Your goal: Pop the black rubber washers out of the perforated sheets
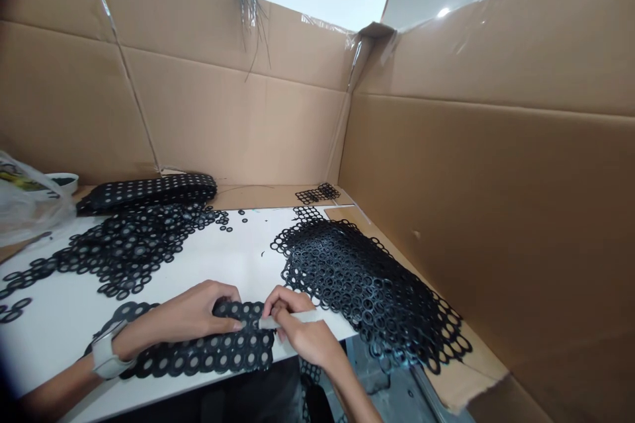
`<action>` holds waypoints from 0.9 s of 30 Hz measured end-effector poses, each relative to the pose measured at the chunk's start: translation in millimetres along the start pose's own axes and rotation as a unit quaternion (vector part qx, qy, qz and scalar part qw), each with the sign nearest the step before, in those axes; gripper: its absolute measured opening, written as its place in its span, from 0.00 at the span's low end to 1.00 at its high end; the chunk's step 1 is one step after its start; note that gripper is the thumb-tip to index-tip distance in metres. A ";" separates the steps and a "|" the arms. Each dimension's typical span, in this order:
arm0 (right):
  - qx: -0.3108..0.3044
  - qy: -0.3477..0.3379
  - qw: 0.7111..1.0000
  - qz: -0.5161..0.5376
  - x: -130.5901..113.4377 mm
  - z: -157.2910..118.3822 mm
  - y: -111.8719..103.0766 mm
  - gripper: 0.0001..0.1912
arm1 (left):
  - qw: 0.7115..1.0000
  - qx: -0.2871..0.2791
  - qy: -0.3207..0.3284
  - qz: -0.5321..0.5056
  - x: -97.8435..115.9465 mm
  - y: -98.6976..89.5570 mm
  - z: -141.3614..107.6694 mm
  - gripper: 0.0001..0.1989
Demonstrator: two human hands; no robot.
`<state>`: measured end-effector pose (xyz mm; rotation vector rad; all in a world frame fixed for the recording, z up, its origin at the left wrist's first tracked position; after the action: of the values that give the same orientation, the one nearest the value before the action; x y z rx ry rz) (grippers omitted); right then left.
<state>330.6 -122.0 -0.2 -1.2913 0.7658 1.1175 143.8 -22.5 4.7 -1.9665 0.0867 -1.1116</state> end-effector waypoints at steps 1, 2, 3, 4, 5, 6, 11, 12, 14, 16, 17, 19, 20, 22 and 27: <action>0.004 0.000 1.000 -0.003 1.1 -2.3 -0.5 0.11 | 1.000 -0.001 0.001 -0.001 -0.5 1.1 0.4 0.19; 0.005 0.000 1.000 -0.005 1.8 -4.3 0.4 0.11 | 1.000 -0.005 0.002 -0.003 -0.6 2.0 0.6 0.19; 0.004 -0.002 1.000 -0.008 1.9 -5.9 2.2 0.11 | 1.000 -0.010 0.005 -0.005 -0.2 2.9 0.5 0.20; 0.002 -0.006 1.000 -0.014 1.2 -7.1 4.3 0.11 | 1.000 -0.014 0.007 -0.008 0.4 3.6 0.3 0.20; 0.001 -0.014 1.000 -0.023 -0.1 -7.9 6.3 0.11 | 1.000 -0.016 0.009 -0.011 1.1 4.3 0.0 0.20; 0.001 -0.022 0.999 -0.032 -1.7 -8.5 7.8 0.11 | 1.000 -0.017 0.010 -0.013 1.8 4.9 -0.2 0.20; -0.005 -0.057 0.997 -0.049 -5.2 -12.7 8.6 0.10 | 0.997 -0.024 0.036 -0.060 3.2 9.7 -1.2 0.15; -0.008 -0.063 0.997 -0.048 -5.2 -13.9 8.2 0.10 | 0.996 -0.025 0.040 -0.079 2.4 10.6 -1.0 0.14; -0.010 -0.072 0.996 -0.045 -5.8 -16.1 7.6 0.09 | 0.993 -0.024 0.044 -0.110 0.2 12.3 -0.2 0.13; -0.011 -0.076 0.996 -0.044 -7.6 -16.9 9.0 0.07 | 0.991 -0.012 0.043 -0.122 -2.1 13.2 0.8 0.12; -0.015 -0.077 0.995 -0.054 -9.1 -16.6 10.9 0.06 | 0.992 -0.002 0.040 -0.123 -3.2 13.3 1.1 0.12; -0.028 -0.087 0.990 -0.109 -13.7 -15.2 16.5 0.03 | 0.992 0.019 0.032 -0.122 -5.2 13.1 1.1 0.12; -0.036 -0.097 0.984 -0.146 -16.2 -14.3 19.5 0.03 | 0.992 0.028 0.029 -0.122 -6.0 12.9 0.7 0.12; -0.046 -0.109 0.975 -0.188 -18.7 -13.0 23.0 0.04 | 0.991 0.033 0.026 -0.126 -6.9 12.8 -0.5 0.12; 0.005 -0.035 0.999 0.025 -2.3 -17.1 5.3 0.05 | 0.993 0.015 0.020 -0.115 -7.4 12.2 -1.8 0.15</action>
<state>327.3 -139.6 -2.7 -1.2236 0.7544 1.1916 142.0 -28.3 -8.4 -1.9628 -0.1382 -1.2932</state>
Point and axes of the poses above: each hand's wrist, its own z-axis towards the middle knuckle, its own y-axis out of the palm, x = y × z, the point moved 6 cm from there along z, towards the middle knuckle, and after that the axes turned 7 degrees about -y, right-handed, at the moved point
